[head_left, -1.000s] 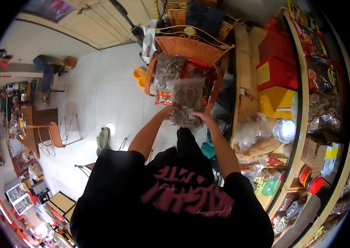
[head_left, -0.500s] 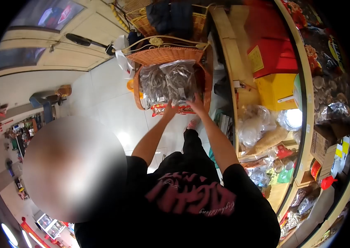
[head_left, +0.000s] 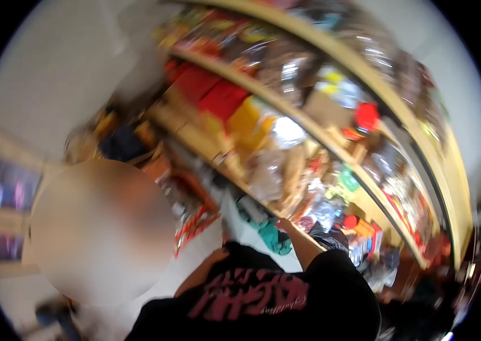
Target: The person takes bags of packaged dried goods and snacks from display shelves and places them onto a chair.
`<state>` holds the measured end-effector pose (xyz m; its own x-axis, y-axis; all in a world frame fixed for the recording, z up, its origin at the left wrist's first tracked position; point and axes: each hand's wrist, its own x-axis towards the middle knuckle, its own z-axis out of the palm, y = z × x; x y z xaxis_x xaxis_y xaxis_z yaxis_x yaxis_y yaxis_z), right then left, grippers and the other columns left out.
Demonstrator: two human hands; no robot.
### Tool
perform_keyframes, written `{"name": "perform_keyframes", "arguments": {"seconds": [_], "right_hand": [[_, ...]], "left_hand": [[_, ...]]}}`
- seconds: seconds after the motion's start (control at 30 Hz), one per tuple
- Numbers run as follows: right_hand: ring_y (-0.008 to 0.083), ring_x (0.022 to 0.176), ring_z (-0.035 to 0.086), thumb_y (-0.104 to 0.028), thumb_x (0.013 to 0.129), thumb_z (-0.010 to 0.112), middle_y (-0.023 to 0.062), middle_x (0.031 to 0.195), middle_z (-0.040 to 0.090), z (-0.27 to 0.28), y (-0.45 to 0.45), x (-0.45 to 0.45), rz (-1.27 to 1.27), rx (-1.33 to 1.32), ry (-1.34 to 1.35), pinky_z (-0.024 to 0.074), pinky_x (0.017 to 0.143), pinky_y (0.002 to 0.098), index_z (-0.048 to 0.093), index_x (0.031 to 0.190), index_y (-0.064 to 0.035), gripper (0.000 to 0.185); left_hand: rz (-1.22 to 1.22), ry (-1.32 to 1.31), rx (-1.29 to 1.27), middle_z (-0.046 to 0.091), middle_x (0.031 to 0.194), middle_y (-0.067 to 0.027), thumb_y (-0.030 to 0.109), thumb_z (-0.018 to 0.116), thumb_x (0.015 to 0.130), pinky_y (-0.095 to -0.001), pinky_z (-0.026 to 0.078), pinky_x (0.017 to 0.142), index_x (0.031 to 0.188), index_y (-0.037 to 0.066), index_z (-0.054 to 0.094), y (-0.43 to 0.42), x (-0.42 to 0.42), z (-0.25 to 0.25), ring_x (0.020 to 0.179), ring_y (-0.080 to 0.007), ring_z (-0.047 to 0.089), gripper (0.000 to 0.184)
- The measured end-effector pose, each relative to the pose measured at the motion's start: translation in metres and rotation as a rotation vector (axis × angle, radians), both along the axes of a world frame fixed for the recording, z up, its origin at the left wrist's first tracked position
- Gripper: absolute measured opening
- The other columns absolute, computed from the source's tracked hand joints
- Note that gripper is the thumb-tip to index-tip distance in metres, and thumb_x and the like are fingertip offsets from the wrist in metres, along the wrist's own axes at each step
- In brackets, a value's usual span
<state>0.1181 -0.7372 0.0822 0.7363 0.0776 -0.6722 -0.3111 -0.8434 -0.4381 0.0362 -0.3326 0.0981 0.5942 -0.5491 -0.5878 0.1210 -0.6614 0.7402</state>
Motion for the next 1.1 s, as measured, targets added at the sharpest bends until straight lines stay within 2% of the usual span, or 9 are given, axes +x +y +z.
{"name": "perform_keyframes", "arguments": {"seconds": [0.1,0.3,0.43,0.5,0.6,0.83,0.87,0.9,1.1], "right_hand": [[0.0169,0.054,0.058,-0.024,0.089,0.056,0.0068,0.075,0.064,0.004,-0.06,-0.029,-0.855,0.83,0.131,0.0421,0.04,0.0274,0.061,0.097,-0.0041,0.022],[0.0134,0.055,0.059,-0.026,0.088,0.057,0.0049,0.07,0.063,0.094,-0.006,-0.198,-1.181,0.66,-0.509,0.0421,0.045,0.0263,0.063,0.094,-0.0058,0.022],[0.014,0.052,0.058,-0.025,0.081,0.06,0.0034,0.061,0.062,0.03,0.036,-0.404,-0.961,0.179,0.067,0.0471,0.05,0.0302,0.067,0.076,-0.0084,0.018],[0.0279,0.07,0.065,-0.03,0.084,0.056,0.0145,0.088,0.067,-0.03,0.083,-0.559,-0.335,-0.083,-0.878,0.0519,0.072,0.0404,0.068,0.089,-0.0078,0.026],[0.0269,0.076,0.065,-0.031,0.081,0.06,0.0123,0.089,0.068,0.01,0.132,-0.627,-0.669,0.077,-0.188,0.0516,0.073,0.0391,0.067,0.097,-0.0112,0.026],[0.0244,0.087,0.066,-0.033,0.076,0.069,0.0072,0.093,0.069,-0.05,0.093,-0.674,-0.626,-0.043,-0.125,0.0509,0.077,0.0361,0.065,0.114,-0.019,0.041],[0.0257,0.09,0.066,-0.034,0.079,0.065,0.0087,0.097,0.069,-0.041,0.076,-0.636,-1.251,0.079,0.301,0.0512,0.077,0.0357,0.062,0.116,-0.021,0.04],[0.0242,0.082,0.067,-0.035,0.082,0.06,0.0081,0.094,0.07,-0.035,0.054,-0.624,-1.018,-0.033,0.158,0.0525,0.073,0.0358,0.064,0.111,-0.0146,0.035],[0.0206,0.082,0.067,-0.034,0.085,0.057,0.0087,0.099,0.068,0.068,-0.029,-0.58,-1.486,0.447,-0.126,0.0519,0.065,0.0346,0.059,0.116,-0.0086,0.04]], "left_hand": [[0.271,0.414,-0.053,0.067,0.084,-0.0057,0.037,0.053,0.086,-0.0286,0.046,0.051,0.099,0.006,0.064,0.009,0.028,0.024,0.067,-0.0164,0.063,0.036],[0.039,0.459,0.193,0.067,0.101,-0.0068,0.035,0.048,0.088,-0.0387,0.047,0.06,0.113,0.011,0.056,0.064,0.046,-0.003,0.079,-0.02,0.064,0.036],[0.179,0.537,0.341,0.067,0.107,-0.0076,0.033,0.046,0.091,-0.0461,0.044,0.073,0.114,0.017,0.054,0.073,-0.006,0.005,0.089,-0.0221,0.063,0.029],[0.176,0.711,0.184,0.065,0.111,-0.0099,0.034,0.049,0.088,-0.0428,0.042,0.084,0.118,0.018,0.051,0.075,-0.039,0.012,0.096,-0.0253,0.061,0.034],[0.346,0.898,0.127,0.066,0.105,-0.0112,0.033,0.054,0.086,-0.0434,0.045,0.078,0.112,0.013,0.053,0.052,-0.101,0.023,0.09,-0.0236,0.062,0.033],[-0.057,0.683,0.072,0.066,0.102,-0.0131,0.032,0.055,0.086,-0.0408,0.046,0.07,0.111,0.01,0.053,-0.012,-0.171,0.026,0.085,-0.0212,0.061,0.034],[-0.113,0.657,0.081,0.066,0.102,-0.0132,0.032,0.055,0.086,-0.0405,0.047,0.07,0.111,0.01,0.053,-0.02,-0.172,0.029,0.084,-0.0212,0.061,0.034],[-0.168,0.626,0.093,0.066,0.102,-0.0132,0.032,0.055,0.086,-0.0402,0.047,0.069,0.111,0.009,0.053,-0.026,-0.17,0.032,0.084,-0.0211,0.061,0.034],[-0.745,0.271,0.09,0.065,0.1,-0.0138,0.031,0.055,0.085,-0.0384,0.047,0.068,0.111,0.008,0.053,-0.076,-0.135,0.044,0.083,-0.0209,0.061,0.034]]}}
